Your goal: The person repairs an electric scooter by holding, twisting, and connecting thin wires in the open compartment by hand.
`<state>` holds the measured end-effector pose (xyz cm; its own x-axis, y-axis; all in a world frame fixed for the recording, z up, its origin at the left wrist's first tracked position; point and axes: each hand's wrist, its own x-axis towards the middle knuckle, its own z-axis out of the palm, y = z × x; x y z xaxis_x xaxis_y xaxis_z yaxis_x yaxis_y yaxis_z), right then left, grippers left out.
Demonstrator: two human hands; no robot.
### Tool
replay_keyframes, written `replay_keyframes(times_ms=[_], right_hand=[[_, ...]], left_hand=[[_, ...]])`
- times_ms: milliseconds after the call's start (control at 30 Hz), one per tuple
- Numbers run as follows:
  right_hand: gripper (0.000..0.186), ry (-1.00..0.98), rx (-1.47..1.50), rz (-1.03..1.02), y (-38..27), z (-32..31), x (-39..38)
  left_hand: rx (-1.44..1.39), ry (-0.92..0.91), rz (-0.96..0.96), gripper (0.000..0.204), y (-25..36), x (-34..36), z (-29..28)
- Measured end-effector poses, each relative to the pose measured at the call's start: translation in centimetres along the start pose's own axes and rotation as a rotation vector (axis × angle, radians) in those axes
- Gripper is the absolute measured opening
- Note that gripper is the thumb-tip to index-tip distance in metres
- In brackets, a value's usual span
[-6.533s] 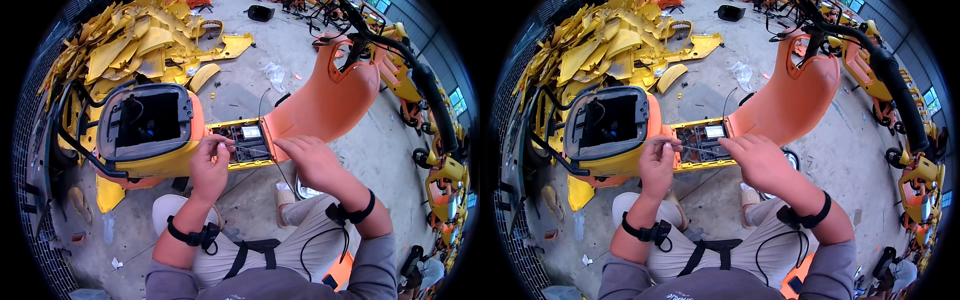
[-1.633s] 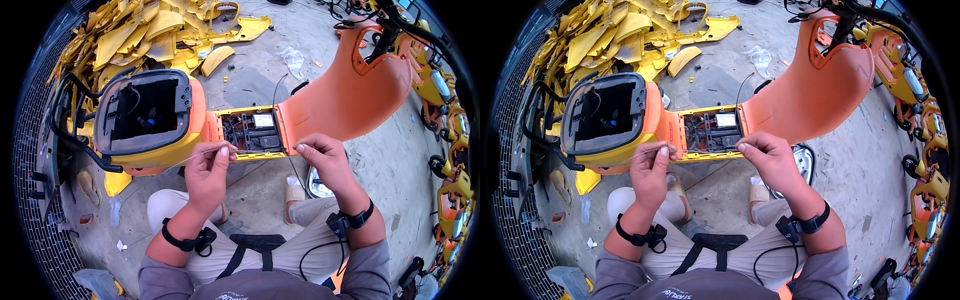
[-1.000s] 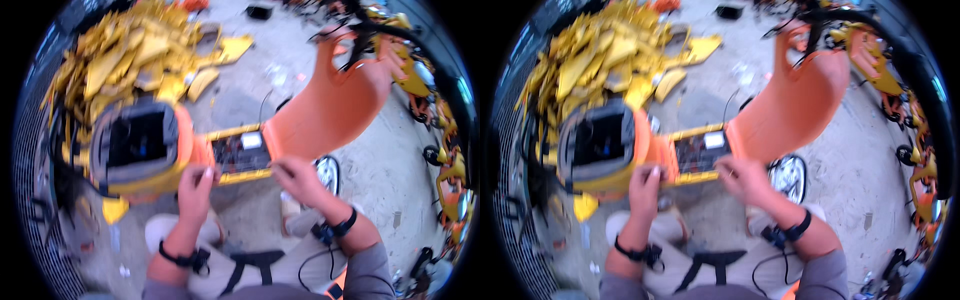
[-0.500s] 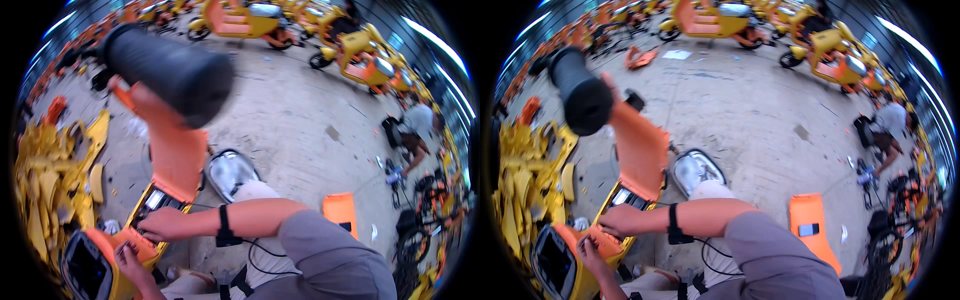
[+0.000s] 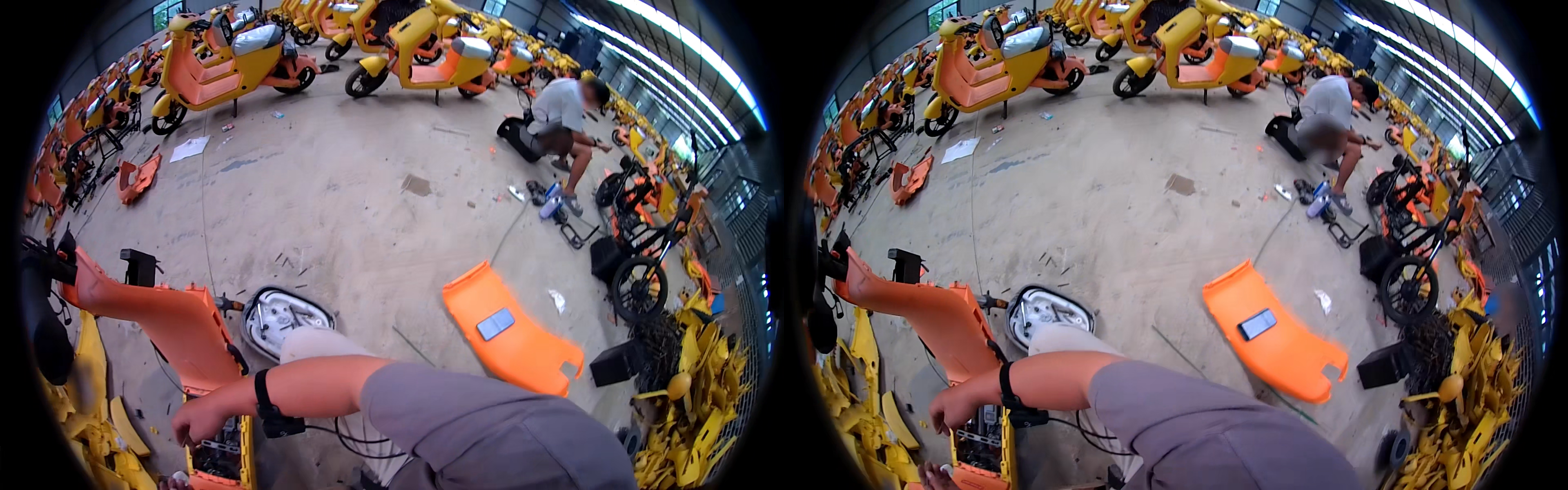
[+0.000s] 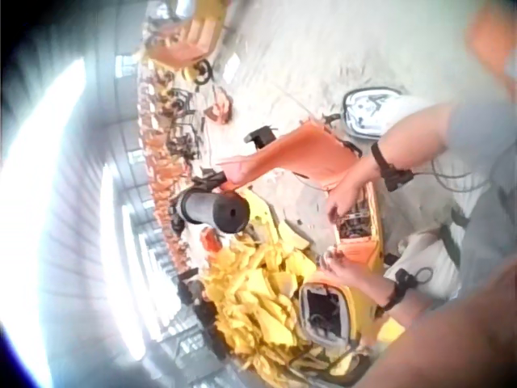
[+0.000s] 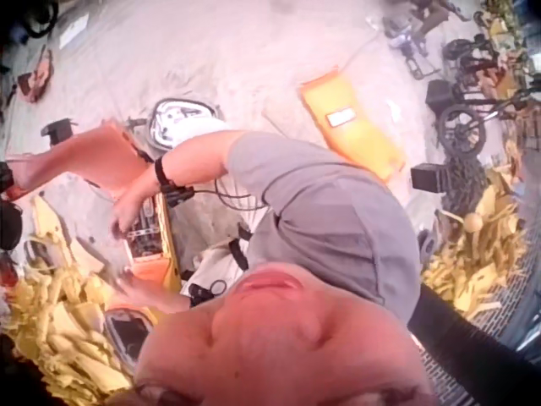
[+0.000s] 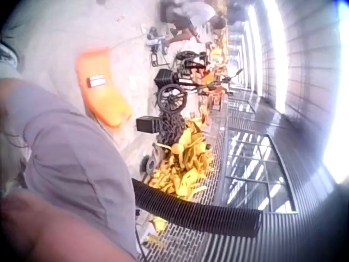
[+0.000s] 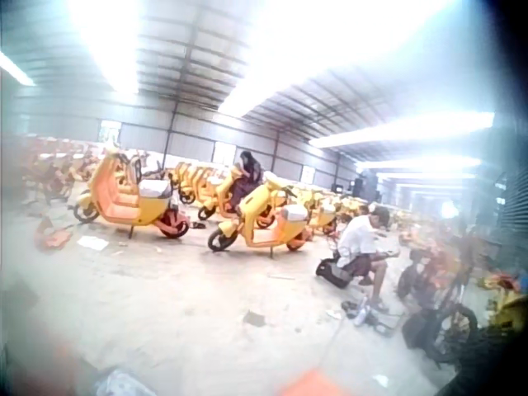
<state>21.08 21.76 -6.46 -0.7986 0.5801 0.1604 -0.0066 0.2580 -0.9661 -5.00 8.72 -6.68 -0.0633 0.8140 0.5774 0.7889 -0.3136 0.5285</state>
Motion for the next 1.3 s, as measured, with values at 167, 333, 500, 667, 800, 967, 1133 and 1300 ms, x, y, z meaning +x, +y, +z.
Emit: replay_keyframes(times_ms=[167,333,500,667,800,967,1133,1300], right_hand=[[0.018,-0.042,-0.043,-0.124,-2.0,0.2,-1.2],[0.023,-0.09,-0.155,-0.09,-0.9,0.9,-0.9],[0.023,0.141,-0.271,-0.185,1.2,1.3,-1.0],[0.02,0.196,-0.492,-0.287,-2.2,2.7,0.0],[0.017,0.182,-0.701,-0.285,-2.8,2.5,-0.6],[0.018,0.212,-0.749,-0.31,0.3,3.2,0.1],[0.015,0.241,-0.703,-0.353,0.8,3.8,0.9],[0.019,-0.031,-0.775,-0.108,-3.7,5.8,2.7]], left_hand=[[-0.309,0.039,-0.223,0.019,4.1,1.1,-0.1],[-0.152,-0.002,-0.323,0.023,4.2,0.1,0.7],[0.126,-0.18,-0.063,0.019,-0.9,-0.8,3.3],[-0.81,0.119,-0.832,0.017,7.1,2.2,0.9],[-0.899,0.161,-0.839,0.022,6.1,2.6,1.4],[-0.926,0.194,-0.86,0.021,6.8,1.9,1.3],[0.248,-0.266,0.134,0.024,-2.1,-0.7,1.0],[-0.633,0.088,-0.593,0.026,-3.9,-2.0,-0.6]])
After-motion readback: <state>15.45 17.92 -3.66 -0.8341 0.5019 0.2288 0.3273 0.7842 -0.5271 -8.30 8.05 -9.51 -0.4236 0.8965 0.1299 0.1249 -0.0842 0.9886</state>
